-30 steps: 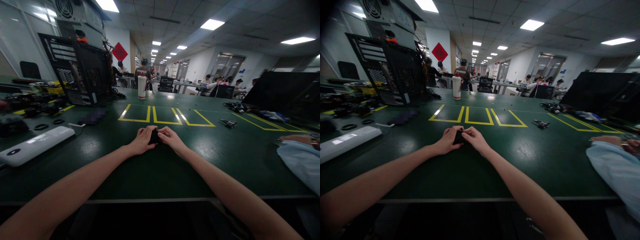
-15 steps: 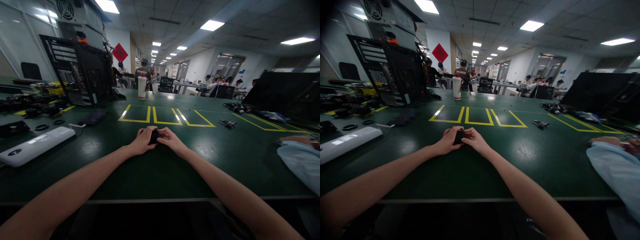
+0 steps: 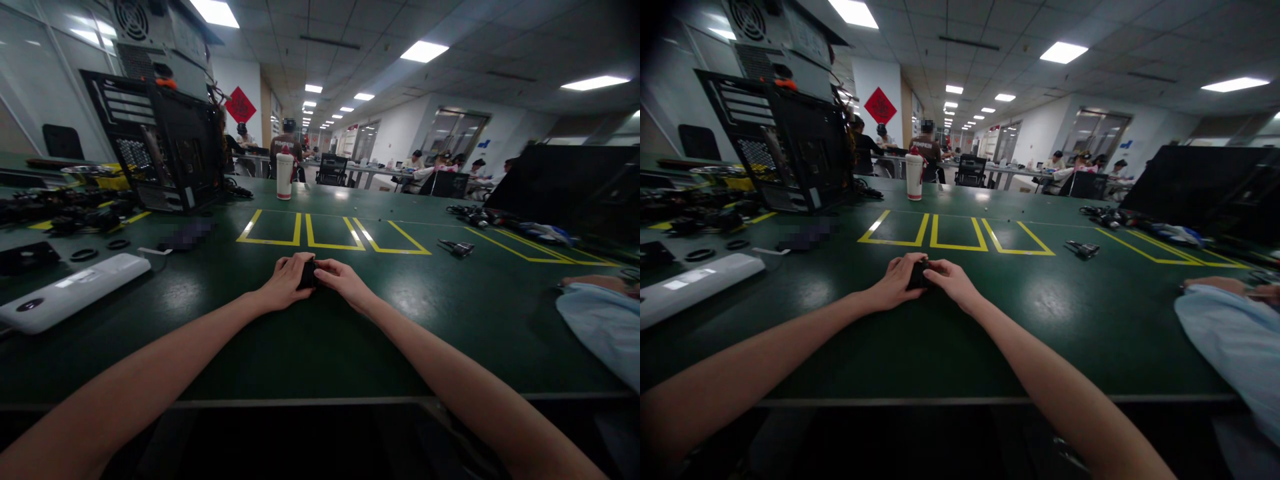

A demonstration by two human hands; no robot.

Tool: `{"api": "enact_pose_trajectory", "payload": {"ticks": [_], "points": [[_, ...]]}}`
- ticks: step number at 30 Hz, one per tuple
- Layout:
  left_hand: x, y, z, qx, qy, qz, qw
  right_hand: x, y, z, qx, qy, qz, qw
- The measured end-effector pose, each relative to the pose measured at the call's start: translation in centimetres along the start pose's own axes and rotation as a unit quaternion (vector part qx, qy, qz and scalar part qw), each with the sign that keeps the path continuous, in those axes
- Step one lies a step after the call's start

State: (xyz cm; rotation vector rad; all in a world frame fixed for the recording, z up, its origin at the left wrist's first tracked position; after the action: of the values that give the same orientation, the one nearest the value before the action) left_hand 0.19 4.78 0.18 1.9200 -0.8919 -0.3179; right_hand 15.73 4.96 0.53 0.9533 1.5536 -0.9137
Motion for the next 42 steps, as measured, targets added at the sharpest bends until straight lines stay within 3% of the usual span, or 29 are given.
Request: {"api": "enact_pose_trajectory", "payload": {"ticks": [4,14,23,32,42], "points": [[0.09,0.03,-0.04,0.0,0.002,0.005,1.0,-0.39,-0.12,0.44,-0.019,0.028,0.004,0.999],[0.1,-0.06,-0.01,0.007,0.001,0.0,1.0,0.12,-0.14,0.06,0.024,0.002,-0.01,1.0],[0.0,0.02,-0.02,-0.006,-0.001,0.001,1.0,-0.38,0.12,0.4,-0.031,0.02,-0.019,0.999],[0.28,0.3,-0.02,-0.004,0.0,0.005,1.0,-0.04,-0.06,0.09,0.016,0.01,0.001,1.0],[0.04,0.03,0.04,-0.001,-0.002,-0.003,1.0,-0.19,0.04,0.54,-0.026,0.023,-0.002,0.999]]}}
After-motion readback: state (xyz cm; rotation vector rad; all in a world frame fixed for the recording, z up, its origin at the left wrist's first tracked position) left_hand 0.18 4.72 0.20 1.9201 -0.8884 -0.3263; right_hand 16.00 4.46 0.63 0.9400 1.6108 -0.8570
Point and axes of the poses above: each hand's wrist, its own z-axis away from the middle knuckle, its own y-axis out of the back of the hand, x = y × z, the point moved 2 cm from there along -z, towards the middle knuckle, and after that the axes turned 9 degrees about -z, right-handed, at the moved point
